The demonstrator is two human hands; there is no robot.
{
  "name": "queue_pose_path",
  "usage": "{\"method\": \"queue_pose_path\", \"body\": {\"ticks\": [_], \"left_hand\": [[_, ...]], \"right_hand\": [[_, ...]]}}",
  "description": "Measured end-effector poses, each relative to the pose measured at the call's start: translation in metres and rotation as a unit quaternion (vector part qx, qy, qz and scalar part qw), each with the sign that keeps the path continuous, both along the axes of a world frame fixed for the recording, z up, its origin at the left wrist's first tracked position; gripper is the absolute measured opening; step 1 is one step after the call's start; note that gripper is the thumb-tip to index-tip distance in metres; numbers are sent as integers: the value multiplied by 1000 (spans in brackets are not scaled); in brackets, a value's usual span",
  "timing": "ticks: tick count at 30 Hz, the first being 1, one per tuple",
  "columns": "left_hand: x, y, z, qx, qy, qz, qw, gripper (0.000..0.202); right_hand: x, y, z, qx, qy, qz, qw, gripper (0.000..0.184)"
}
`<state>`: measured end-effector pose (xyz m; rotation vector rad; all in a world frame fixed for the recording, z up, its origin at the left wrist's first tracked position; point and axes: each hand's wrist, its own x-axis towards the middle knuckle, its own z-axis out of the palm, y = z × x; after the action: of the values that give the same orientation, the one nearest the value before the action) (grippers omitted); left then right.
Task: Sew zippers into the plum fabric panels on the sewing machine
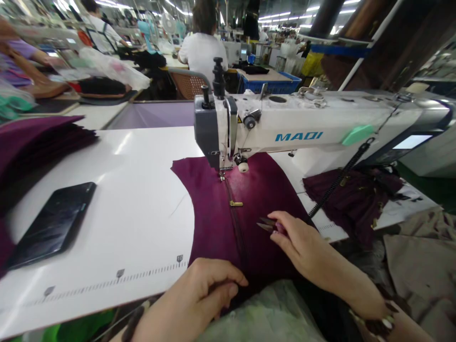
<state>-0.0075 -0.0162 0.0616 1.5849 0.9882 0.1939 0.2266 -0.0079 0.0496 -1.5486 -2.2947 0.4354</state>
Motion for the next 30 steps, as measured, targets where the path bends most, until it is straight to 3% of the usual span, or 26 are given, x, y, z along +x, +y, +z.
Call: {"method": "queue_pose_path", "body": {"ticks": [4, 13, 26, 30], "left_hand": [[7, 0, 2, 55, -17, -3, 998, 22], [10, -1, -2, 81, -4, -28, 996, 24], [9, -2, -6, 109, -12, -55, 992, 25], [12, 0, -4, 107, -4, -61, 992, 25]], "right_hand": [[-14, -1, -13, -28, -49, 34, 998, 14], [-24, 5, -22, 78, -106, 39, 991, 7], [-29, 5, -27, 126, -96, 40, 987, 10], [-28, 5, -29, 146, -81, 55, 984, 18]]}}
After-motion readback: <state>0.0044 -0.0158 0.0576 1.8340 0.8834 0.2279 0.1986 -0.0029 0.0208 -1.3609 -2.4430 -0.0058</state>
